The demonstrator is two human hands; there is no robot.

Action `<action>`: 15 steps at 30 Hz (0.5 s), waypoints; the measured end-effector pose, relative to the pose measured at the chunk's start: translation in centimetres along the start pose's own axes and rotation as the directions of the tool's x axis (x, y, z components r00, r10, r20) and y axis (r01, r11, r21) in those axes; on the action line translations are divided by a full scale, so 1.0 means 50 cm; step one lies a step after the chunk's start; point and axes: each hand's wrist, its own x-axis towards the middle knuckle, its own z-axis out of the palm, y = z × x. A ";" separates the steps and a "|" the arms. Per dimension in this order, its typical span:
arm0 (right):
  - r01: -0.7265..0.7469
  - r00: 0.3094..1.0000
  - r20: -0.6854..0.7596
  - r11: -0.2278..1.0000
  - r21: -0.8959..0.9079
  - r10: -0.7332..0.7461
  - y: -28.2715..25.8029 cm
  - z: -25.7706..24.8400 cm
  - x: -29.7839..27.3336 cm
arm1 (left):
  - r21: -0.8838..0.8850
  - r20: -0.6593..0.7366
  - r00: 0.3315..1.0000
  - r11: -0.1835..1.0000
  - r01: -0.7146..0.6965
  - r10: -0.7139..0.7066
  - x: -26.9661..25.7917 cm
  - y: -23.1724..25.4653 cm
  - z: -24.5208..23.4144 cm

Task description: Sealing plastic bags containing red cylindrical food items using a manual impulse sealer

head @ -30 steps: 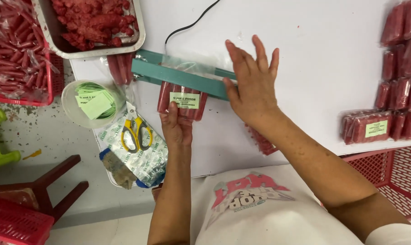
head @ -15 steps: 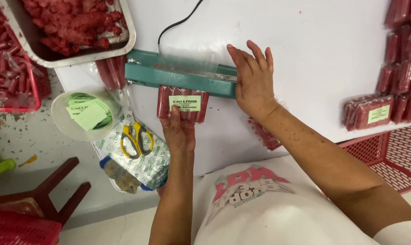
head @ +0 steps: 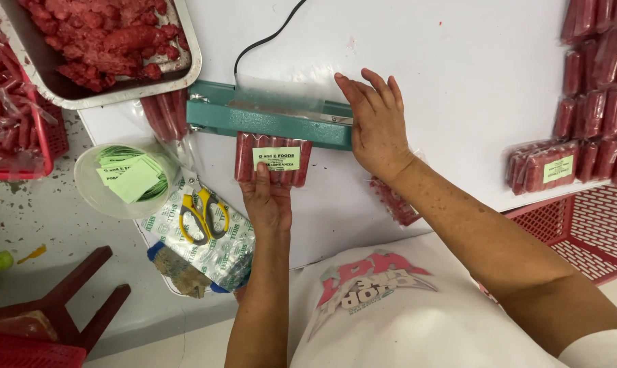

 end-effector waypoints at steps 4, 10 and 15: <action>0.012 1.000 0.001 1.000 0.004 -0.012 0.005 0.005 -0.003 | -0.004 0.014 1.000 1.000 0.002 -0.002 0.006 -0.003 -0.010; -0.001 1.000 -0.015 1.000 0.008 0.001 0.002 0.009 0.000 | -0.057 0.191 0.981 0.998 0.040 -0.028 0.018 0.005 -0.022; 0.005 0.999 0.041 0.999 -0.044 -0.003 0.014 0.015 -0.002 | -0.106 0.234 0.972 0.993 0.059 -0.033 0.049 -0.012 -0.044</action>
